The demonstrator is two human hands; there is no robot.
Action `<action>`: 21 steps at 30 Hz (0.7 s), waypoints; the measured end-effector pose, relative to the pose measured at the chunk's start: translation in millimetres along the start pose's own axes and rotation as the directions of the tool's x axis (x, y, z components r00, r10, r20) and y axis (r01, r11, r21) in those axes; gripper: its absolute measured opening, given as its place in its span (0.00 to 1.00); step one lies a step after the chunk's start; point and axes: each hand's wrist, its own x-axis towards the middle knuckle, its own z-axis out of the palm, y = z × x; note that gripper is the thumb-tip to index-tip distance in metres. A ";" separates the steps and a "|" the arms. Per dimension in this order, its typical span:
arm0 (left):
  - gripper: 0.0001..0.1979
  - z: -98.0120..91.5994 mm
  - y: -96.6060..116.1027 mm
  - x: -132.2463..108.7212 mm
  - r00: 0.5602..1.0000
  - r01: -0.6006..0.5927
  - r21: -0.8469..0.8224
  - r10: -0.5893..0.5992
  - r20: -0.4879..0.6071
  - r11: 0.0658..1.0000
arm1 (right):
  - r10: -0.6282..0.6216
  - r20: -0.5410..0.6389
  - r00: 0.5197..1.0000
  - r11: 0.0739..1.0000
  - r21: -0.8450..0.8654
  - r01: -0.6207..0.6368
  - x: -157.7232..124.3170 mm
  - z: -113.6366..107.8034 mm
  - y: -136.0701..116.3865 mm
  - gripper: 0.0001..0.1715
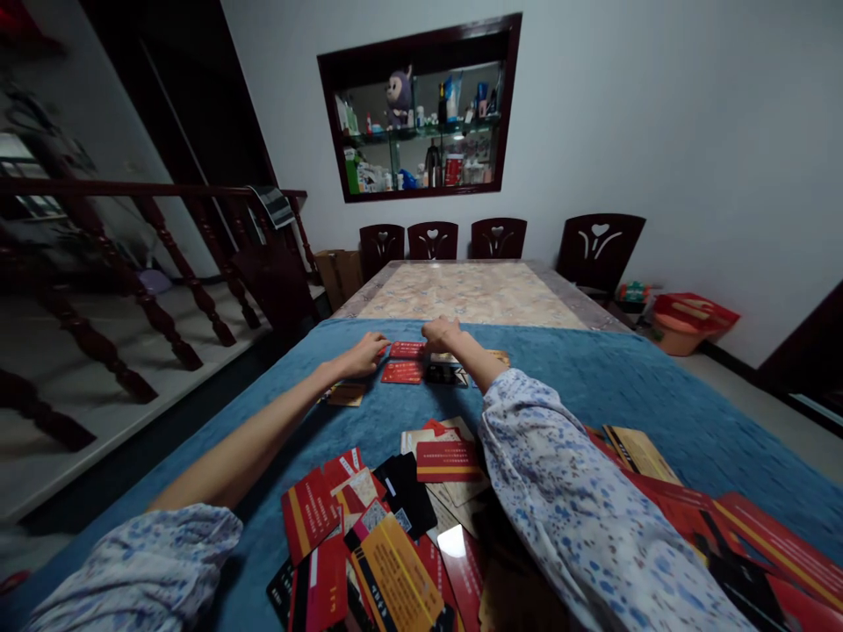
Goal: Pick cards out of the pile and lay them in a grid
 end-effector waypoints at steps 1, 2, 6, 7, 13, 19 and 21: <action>0.23 0.5 -1.6 -2.9 1.000 -0.003 -0.004 0.003 -0.009 1.000 | -0.001 -0.009 1.000 1.000 0.000 0.001 -0.9 0.1 0.0 0.25; 0.23 0.6 -3.0 -5.5 1.000 -0.005 -0.008 0.005 -0.018 1.000 | -0.004 -0.018 1.000 1.000 0.001 0.004 -1.8 0.2 -0.2 0.25; 0.24 -0.9 -6.0 -17.3 0.999 -0.008 -0.028 0.007 -0.045 1.000 | -0.035 -0.062 0.997 0.999 0.003 0.035 -9.0 -2.0 -3.3 0.26; 0.24 -1.5 -6.0 -21.5 0.999 -0.009 -0.032 0.007 -0.047 0.999 | -0.046 -0.072 0.996 0.999 0.003 0.046 -12.3 -3.5 -4.9 0.25; 0.25 -4.9 -0.3 -61.8 0.994 -0.042 -0.064 0.035 -0.103 0.997 | -0.159 -0.197 0.967 0.987 -0.029 0.156 -48.6 -15.0 -26.7 0.17; 0.19 -14.0 10.5 -117.7 0.983 -0.060 -0.109 0.039 -0.182 0.992 | -0.286 -0.270 0.919 0.957 -0.040 0.286 -92.2 -16.4 -62.6 0.16; 0.19 -17.0 14.3 -136.2 0.980 -0.056 -0.111 0.033 -0.195 0.992 | -0.330 -0.283 0.900 0.940 -0.016 0.340 -104.8 -14.3 -75.0 0.14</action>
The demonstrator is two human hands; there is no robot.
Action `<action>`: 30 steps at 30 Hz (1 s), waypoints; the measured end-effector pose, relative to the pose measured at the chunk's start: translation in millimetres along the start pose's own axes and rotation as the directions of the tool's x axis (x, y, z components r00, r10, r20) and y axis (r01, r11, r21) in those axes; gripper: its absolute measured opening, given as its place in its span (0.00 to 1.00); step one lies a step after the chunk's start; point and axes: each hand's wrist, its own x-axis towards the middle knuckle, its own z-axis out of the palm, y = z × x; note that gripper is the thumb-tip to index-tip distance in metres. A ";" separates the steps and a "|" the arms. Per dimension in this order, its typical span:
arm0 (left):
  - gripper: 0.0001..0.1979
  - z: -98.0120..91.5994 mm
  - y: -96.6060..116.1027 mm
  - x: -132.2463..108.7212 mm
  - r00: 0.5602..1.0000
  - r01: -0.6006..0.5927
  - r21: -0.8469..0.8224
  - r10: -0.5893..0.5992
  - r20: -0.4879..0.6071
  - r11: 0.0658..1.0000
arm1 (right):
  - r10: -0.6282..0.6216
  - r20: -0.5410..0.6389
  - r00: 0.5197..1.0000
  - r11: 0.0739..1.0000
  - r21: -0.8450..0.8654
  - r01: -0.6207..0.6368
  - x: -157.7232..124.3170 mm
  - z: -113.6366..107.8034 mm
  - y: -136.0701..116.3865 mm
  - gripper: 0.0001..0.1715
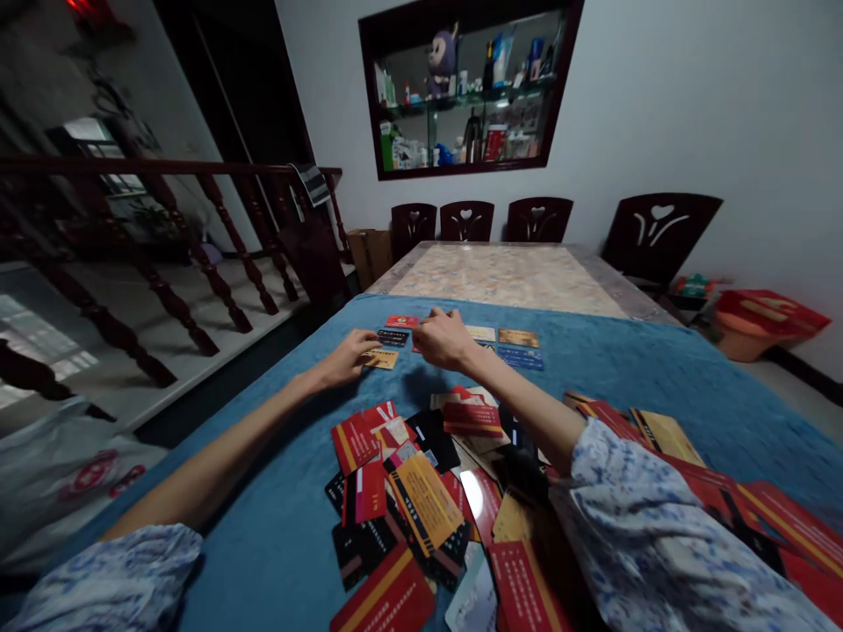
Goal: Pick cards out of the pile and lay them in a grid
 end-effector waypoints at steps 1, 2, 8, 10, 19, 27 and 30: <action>0.18 -2.5 2.6 -8.2 1.000 0.003 0.003 -0.003 -0.006 1.000 | -0.024 -0.013 1.000 1.000 0.020 0.024 -3.8 0.0 -7.8 0.14; 0.18 -4.6 5.1 -15.9 1.000 0.008 0.009 -0.008 -0.015 1.000 | -0.042 -0.022 0.999 0.999 0.031 0.042 -7.4 0.2 -15.3 0.14; 0.16 -10.7 23.9 -51.6 1.000 0.001 -0.023 -0.002 -0.030 1.000 | -0.138 -0.018 0.990 0.986 0.090 0.139 -26.5 5.9 -53.8 0.13; 0.15 -13.7 33.4 -60.2 0.999 0.025 -0.048 -0.026 -0.025 0.999 | -0.156 -0.007 0.988 0.982 0.106 0.156 -30.8 10.2 -62.1 0.11; 0.06 -48.0 77.7 -78.8 0.960 0.096 -0.183 -0.042 0.278 0.978 | -0.298 -0.025 0.954 0.929 0.223 0.296 -38.1 36.4 -79.2 0.08; 0.24 -54.0 66.3 -85.1 0.907 0.074 -0.299 0.060 0.417 0.951 | -0.315 -0.084 0.945 0.913 0.246 0.326 -39.9 53.7 -78.3 0.10; 0.29 -49.9 65.0 -86.0 0.892 0.094 -0.294 0.051 0.450 0.951 | -0.315 -0.101 0.944 0.909 0.253 0.331 -39.9 57.3 -77.2 0.09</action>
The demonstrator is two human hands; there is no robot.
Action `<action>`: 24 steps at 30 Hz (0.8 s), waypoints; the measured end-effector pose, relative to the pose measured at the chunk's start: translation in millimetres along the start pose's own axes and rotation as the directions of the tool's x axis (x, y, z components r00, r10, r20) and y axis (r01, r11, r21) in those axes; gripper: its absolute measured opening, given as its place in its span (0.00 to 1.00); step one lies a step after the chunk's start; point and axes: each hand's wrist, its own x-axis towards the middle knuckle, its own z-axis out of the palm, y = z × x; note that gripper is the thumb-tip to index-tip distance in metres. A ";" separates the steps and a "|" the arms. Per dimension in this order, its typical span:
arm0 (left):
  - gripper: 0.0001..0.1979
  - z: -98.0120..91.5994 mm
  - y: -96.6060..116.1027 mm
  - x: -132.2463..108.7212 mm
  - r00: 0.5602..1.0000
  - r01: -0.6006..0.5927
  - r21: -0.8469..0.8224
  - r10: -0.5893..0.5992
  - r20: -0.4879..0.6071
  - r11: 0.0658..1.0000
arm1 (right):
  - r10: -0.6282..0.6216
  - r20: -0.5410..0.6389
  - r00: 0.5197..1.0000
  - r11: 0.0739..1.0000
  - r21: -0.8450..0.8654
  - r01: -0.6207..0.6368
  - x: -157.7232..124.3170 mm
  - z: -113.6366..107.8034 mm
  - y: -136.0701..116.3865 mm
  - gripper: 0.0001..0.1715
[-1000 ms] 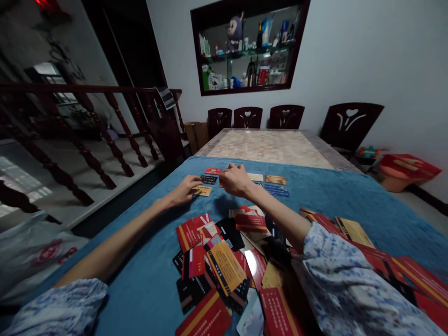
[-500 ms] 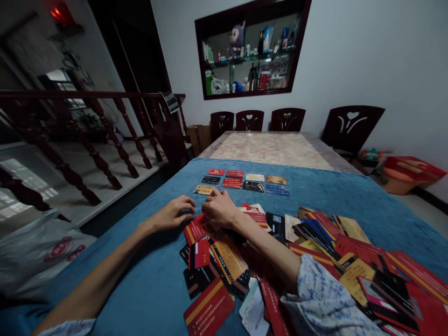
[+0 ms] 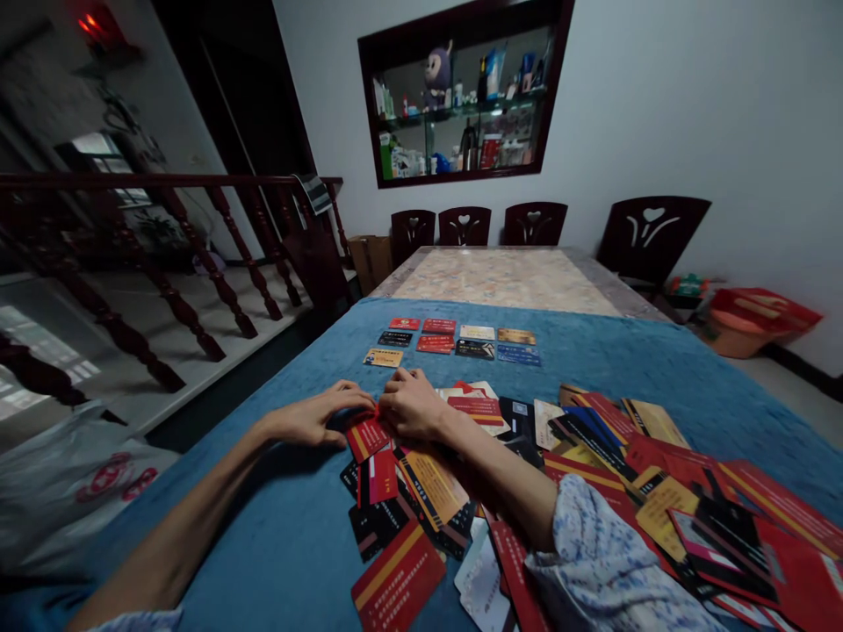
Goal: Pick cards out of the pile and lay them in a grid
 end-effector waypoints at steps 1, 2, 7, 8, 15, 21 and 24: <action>0.30 1.5 -0.3 0.7 1.000 0.007 0.011 -0.007 0.012 1.000 | 0.001 -0.002 1.000 1.000 0.004 -0.001 -0.1 0.4 0.2 0.09; 0.30 3.0 -0.6 1.5 1.000 0.013 0.024 -0.013 0.021 1.000 | 0.002 -0.005 1.000 1.000 0.010 -0.002 -0.1 0.6 0.1 0.08; 0.26 6.1 -4.4 3.0 0.999 0.040 0.067 -0.041 0.016 0.997 | -0.024 -0.025 0.999 0.999 0.027 0.025 -0.6 -2.1 -2.9 0.08; 0.25 5.5 -5.6 2.5 0.999 0.052 0.074 -0.053 0.009 0.996 | -0.039 -0.030 0.999 0.999 0.026 0.039 -0.8 -2.9 -3.9 0.09; 0.22 -2.3 -10.5 -3.6 0.989 0.147 0.090 -0.145 -0.030 0.985 | -0.096 -0.021 0.995 0.994 0.056 0.097 -1.5 -4.0 -9.5 0.21; 0.20 -4.6 -8.4 -3.4 0.982 0.184 0.061 -0.181 -0.051 0.981 | -0.076 0.007 0.997 0.997 0.031 0.076 -1.8 0.4 -8.0 0.26; 0.20 -6.5 -9.4 -3.4 0.984 0.174 0.020 -0.173 -0.050 0.985 | -0.077 0.002 0.997 0.997 0.022 0.077 -1.7 1.2 -9.4 0.22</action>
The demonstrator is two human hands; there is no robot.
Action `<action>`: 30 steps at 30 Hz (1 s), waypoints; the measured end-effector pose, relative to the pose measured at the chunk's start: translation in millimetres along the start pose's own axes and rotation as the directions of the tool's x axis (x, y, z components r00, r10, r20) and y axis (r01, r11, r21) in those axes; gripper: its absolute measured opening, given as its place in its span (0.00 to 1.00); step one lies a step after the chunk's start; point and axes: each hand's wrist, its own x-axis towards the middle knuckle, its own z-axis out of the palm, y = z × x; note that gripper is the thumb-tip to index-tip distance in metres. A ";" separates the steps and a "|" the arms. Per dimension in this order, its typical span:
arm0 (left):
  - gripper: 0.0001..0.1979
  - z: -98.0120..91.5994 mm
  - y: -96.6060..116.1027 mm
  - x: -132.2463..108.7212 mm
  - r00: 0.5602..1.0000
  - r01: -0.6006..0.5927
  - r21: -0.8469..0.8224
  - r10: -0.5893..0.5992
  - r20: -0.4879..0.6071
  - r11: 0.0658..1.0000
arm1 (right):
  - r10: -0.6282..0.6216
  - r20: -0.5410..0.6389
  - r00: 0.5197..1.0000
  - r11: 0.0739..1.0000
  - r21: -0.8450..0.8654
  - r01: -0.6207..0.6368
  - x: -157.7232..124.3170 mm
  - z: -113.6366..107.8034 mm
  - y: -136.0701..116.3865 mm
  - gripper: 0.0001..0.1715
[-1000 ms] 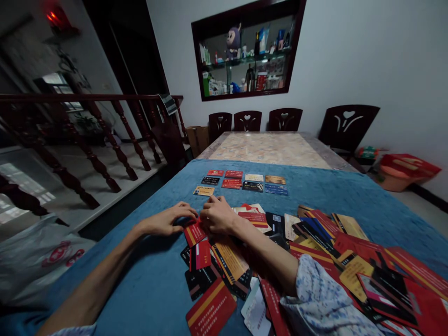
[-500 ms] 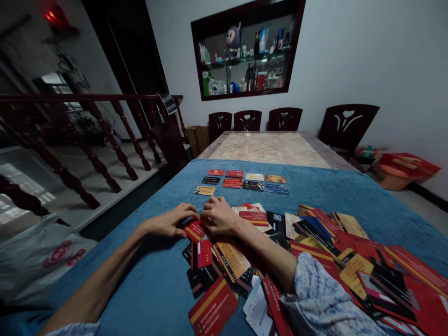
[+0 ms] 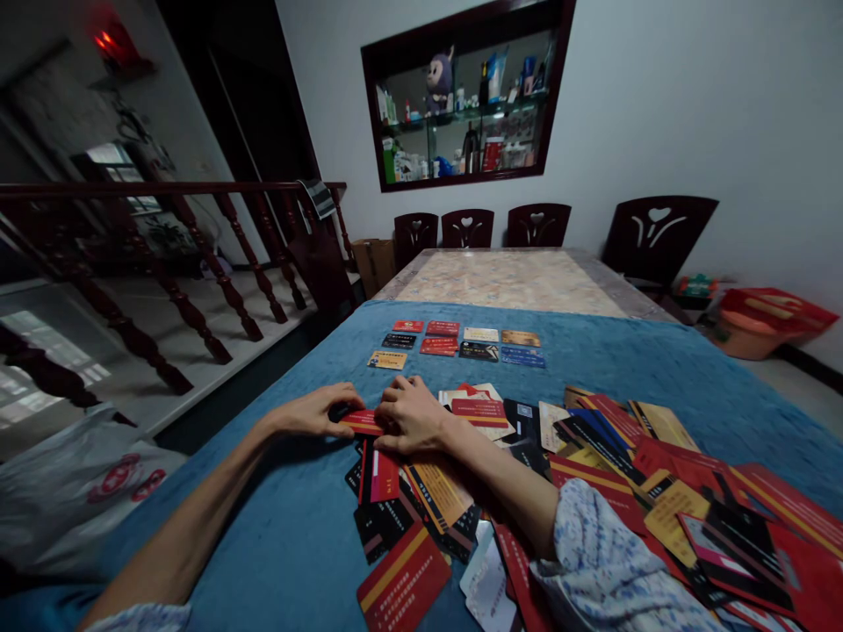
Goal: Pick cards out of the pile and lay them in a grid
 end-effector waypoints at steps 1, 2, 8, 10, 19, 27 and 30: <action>0.20 -0.8 -1.1 -0.2 1.000 -0.002 -0.026 0.002 -0.001 1.000 | -0.001 -0.004 1.000 1.000 -0.002 0.001 0.2 0.1 -0.7 0.19; 0.19 -1.4 -2.6 -0.4 1.000 0.000 -0.055 0.000 -0.001 0.998 | -0.001 -0.010 1.000 1.000 -0.004 0.001 0.4 0.3 -1.2 0.17; 0.16 -2.6 -16.7 -1.6 0.999 0.035 -0.223 -0.041 -0.021 0.974 | 0.046 -0.087 0.995 0.999 0.013 -0.045 2.9 6.0 1.3 0.11; 0.15 -2.6 -21.2 -1.1 0.998 0.031 -0.246 -0.045 -0.049 0.969 | 0.081 -0.111 0.991 0.997 0.016 -0.080 3.6 9.4 3.6 0.11; 0.10 0.4 -22.3 1.4 0.987 0.105 -0.327 -0.140 -0.085 0.939 | 0.234 -0.145 0.961 0.972 0.063 -0.227 4.8 16.1 6.4 0.14; 0.19 4.7 -18.3 4.6 0.969 0.038 -0.354 -0.121 -0.216 0.934 | 0.286 -0.131 0.949 0.958 0.007 -0.288 4.4 15.8 6.8 0.23; 0.18 8.6 -20.5 7.1 0.960 0.011 -0.369 -0.113 -0.255 0.929 | 0.296 -0.125 0.947 0.953 -0.022 -0.301 5.0 17.1 6.7 0.24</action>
